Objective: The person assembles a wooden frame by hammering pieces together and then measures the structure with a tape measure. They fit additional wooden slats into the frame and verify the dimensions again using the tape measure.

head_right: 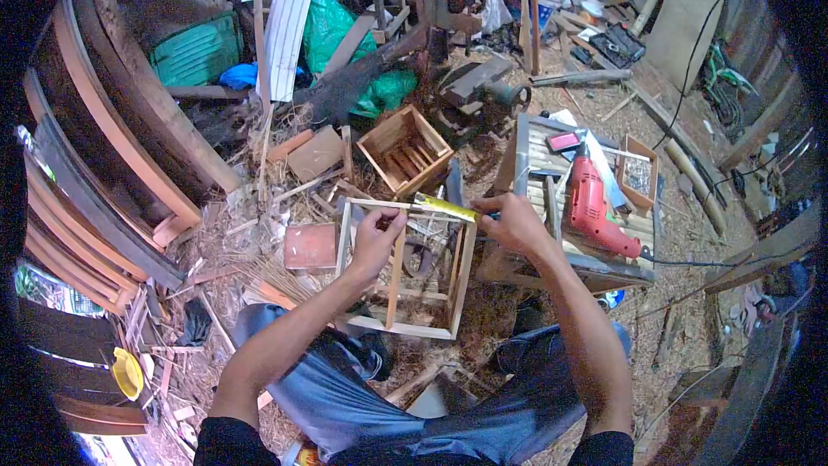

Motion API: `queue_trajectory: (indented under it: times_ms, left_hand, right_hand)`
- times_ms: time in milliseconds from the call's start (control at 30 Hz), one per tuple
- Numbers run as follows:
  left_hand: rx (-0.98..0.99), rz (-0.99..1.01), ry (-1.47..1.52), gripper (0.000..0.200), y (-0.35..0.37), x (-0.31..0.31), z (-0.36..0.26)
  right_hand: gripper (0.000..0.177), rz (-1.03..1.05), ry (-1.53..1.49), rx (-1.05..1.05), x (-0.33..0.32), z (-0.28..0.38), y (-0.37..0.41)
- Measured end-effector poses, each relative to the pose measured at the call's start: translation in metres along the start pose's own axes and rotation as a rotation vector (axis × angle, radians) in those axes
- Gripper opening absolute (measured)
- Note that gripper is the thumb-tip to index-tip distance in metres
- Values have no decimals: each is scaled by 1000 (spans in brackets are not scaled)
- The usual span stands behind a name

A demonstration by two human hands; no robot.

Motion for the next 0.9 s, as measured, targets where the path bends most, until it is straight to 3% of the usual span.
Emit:
queue_trajectory:
  times_ms: [233, 400, 500, 600, 700, 733, 800, 833, 900]
  left_hand:
    - [-79, 170, 232, 31, -8, 24, 11]
    - [-155, 221, 166, 38, -16, 33, 29]
    - [-29, 203, 18, 56, -18, 36, 17]
    - [29, 143, -414, 65, -9, 37, -7]
    - [162, 52, -534, 60, -1, 45, -14]
    - [-5, 125, -497, 62, 1, 51, -15]
    - [30, 138, -525, 63, 4, 60, -16]
    - [57, 140, -557, 63, 5, 62, -16]
    - [39, 158, -572, 58, 2, 66, -16]
  right_hand:
    - [29, -62, 106, 63, -1, -14, 2]
    - [25, -83, 179, 147, 4, -29, 2]
    - [24, -183, 164, 118, -6, -33, 5]
    - [28, -192, 102, 197, -23, -34, 8]
    - [39, -271, 6, 281, -31, -56, 8]
    - [42, -348, 45, 354, -39, -63, 12]
    - [49, -376, 104, 470, -55, -63, 27]
    - [49, -382, 104, 471, -52, -72, 26]
    - [43, -513, 36, 246, -46, -83, 20]
Point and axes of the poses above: each hand's wrist, its own y-axis away from the middle knuckle, its own x-axis out of the palm, z = x × y, the point moved 7 cm from there along -y, towards the middle knuckle, and after that the axes turned 11 degrees about y, right-handed, at the moved point
